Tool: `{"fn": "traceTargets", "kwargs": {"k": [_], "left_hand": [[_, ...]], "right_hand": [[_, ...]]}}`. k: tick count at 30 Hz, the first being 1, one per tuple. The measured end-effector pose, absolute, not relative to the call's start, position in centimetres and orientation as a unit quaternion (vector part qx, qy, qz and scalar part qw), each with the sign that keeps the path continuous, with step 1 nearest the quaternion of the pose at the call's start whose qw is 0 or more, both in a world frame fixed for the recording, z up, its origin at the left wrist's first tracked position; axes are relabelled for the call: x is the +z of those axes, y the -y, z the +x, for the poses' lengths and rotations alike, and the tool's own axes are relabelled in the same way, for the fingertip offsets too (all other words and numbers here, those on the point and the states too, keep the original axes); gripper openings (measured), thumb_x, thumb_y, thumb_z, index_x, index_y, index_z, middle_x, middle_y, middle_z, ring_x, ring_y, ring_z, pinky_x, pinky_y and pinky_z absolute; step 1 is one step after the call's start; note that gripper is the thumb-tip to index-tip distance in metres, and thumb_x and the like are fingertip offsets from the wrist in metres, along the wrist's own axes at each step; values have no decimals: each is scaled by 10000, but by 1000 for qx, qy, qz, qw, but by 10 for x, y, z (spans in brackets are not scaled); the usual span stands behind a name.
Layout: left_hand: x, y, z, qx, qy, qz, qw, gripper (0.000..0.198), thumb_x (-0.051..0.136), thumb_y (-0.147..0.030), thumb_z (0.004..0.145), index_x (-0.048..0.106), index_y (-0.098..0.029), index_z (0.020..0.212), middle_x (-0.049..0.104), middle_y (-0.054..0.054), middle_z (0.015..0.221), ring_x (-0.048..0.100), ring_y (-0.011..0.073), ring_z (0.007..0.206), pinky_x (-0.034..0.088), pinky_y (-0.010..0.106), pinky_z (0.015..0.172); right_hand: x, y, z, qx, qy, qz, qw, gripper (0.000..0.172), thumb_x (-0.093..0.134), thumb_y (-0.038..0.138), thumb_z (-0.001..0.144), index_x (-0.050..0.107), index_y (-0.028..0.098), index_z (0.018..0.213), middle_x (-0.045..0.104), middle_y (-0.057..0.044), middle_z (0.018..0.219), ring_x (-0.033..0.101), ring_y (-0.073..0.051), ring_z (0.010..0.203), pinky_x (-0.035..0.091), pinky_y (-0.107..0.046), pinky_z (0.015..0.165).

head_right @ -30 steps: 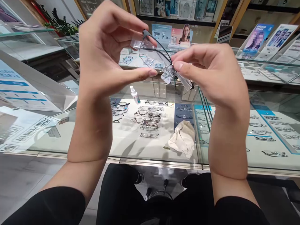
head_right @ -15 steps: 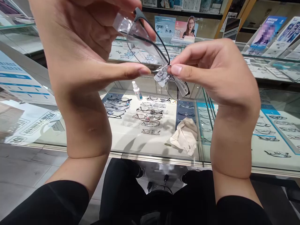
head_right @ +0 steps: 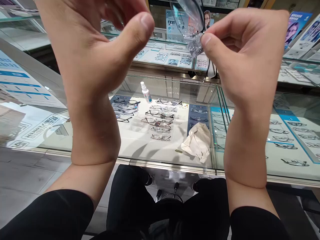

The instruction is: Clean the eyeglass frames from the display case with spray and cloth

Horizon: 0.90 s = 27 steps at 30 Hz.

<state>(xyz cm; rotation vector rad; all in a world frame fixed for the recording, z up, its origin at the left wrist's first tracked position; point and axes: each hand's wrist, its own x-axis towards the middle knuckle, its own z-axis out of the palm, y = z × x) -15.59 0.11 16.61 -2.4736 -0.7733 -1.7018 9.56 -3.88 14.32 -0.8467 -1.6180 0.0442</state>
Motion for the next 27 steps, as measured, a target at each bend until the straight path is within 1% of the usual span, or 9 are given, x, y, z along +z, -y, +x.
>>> {"fn": "traceTargets", "kwargs": {"k": [2, 3, 7, 10, 13, 15, 20, 23, 27], "left_hand": [[165, 8, -148, -480, 243, -841, 57, 266, 706, -411, 1074, 800, -195, 949, 658, -24, 825, 843, 279, 949, 693, 541, 900], [164, 11, -144, -451, 242, -856, 73, 297, 695, -427, 1089, 797, -196, 932, 642, -18, 790, 825, 251, 860, 696, 519, 865], [154, 18, -128, -463, 227, -853, 78, 609, 614, -682, 1099, 792, -161, 839, 549, -1, 666, 741, 202, 699, 663, 500, 867], [148, 20, -123, -508, 240, -824, 70, 712, 543, -720, 1112, 795, -142, 783, 520, 12, 627, 661, 160, 653, 593, 395, 831], [147, 21, -123, -503, 267, -820, 63, 634, 547, -640, 1131, 829, -167, 815, 548, 17, 643, 593, 140, 635, 514, 334, 760], [147, 20, -123, -518, 269, -810, 66, 539, 600, -549, 1116, 850, -166, 831, 547, 12, 648, 550, 124, 626, 475, 311, 739], [144, 16, -121, -574, 248, -780, 31, 193, 776, -229, 976, 891, -156, 841, 502, -19, 631, 418, 90, 619, 389, 284, 710], [141, 12, -119, -599, 226, -768, 14, 171, 786, -172, 968, 897, -133, 844, 507, -17, 638, 375, 79, 632, 341, 277, 699], [140, 5, -119, -610, 232, -758, 11, 133, 819, -174, 945, 892, -127, 845, 518, -10, 651, 389, 82, 642, 299, 281, 670]], "right_hand": [[144, 41, 93, 27, 712, -364, 600, 120, 788, 229, 1000, 902, 250, 1030, 838, -80, 1009, 760, -281, 965, 608, -459, 918], [145, 43, 91, 33, 718, -358, 596, 118, 789, 214, 995, 899, 251, 1019, 839, -76, 1014, 769, -287, 979, 618, -459, 931], [149, 49, 84, 8, 753, -358, 552, 133, 752, 230, 1034, 883, 251, 1033, 829, -77, 1021, 778, -294, 1010, 627, -431, 938], [150, 50, 82, -56, 783, -365, 500, 206, 674, 260, 1090, 876, 223, 1098, 832, -106, 1079, 780, -295, 1048, 615, -402, 931], [150, 48, 83, -91, 790, -357, 490, 246, 643, 245, 1101, 868, 161, 1153, 839, -152, 1122, 791, -307, 1072, 610, -392, 945], [149, 48, 83, -101, 792, -356, 486, 257, 642, 276, 1110, 867, 163, 1162, 842, -158, 1132, 797, -315, 1087, 607, -387, 943], [150, 50, 81, -133, 787, -363, 481, 227, 660, 296, 1113, 871, 217, 1135, 854, -126, 1128, 792, -324, 1088, 586, -415, 944], [151, 52, 78, -147, 794, -355, 472, 244, 646, 297, 1123, 878, 233, 1159, 860, -119, 1130, 777, -329, 1131, 561, -424, 962], [154, 56, 73, -97, 795, -362, 478, 251, 663, 231, 1100, 899, 269, 1176, 869, -103, 1115, 781, -326, 1121, 551, -417, 950]]}}
